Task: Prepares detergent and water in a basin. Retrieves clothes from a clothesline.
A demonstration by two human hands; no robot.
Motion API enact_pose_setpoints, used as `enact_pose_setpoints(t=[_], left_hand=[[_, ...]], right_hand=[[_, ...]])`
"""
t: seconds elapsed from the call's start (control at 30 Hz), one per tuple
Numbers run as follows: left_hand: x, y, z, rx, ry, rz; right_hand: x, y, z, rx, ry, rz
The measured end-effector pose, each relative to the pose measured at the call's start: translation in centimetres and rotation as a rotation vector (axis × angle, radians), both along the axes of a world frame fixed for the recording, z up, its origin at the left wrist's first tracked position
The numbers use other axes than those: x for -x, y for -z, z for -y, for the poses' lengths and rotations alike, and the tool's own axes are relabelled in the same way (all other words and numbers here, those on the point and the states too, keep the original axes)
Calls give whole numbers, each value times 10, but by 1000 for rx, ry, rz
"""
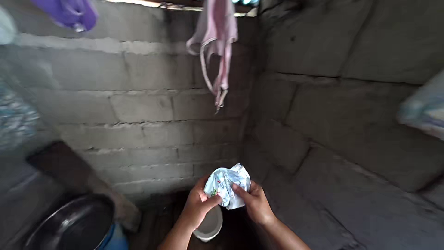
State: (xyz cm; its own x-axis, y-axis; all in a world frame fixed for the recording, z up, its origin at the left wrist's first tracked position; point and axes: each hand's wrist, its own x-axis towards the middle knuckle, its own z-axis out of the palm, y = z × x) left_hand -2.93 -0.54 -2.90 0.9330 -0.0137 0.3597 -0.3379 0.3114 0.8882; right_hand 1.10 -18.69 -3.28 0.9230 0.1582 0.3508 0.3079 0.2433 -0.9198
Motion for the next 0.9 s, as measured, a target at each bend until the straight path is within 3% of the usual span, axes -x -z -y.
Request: enact_pose_setpoints(t=[0.1, 0.27, 0.33, 0.47, 0.6, 0.7, 0.9], left_hand=[[32, 10, -46, -117, -338, -131], [86, 36, -117, -5, -682, -326], [118, 43, -142, 25, -728, -320], [192, 57, -191, 1, -643, -382], [268, 64, -247, -106, -826, -405], [319, 69, -279, -150, -921, -408], [379, 77, -320, -53, -1096, -396]], right_hand=[[14, 28, -46, 33, -161, -111], [53, 54, -128, 19, -425, -198], [70, 56, -159, 23, -510, -179], [104, 62, -225, 28, -638, -200], [143, 62, -286, 134, -816, -194], [161, 67, -334, 206, -804, -26], [188, 71, -397, 303, -832, 110]])
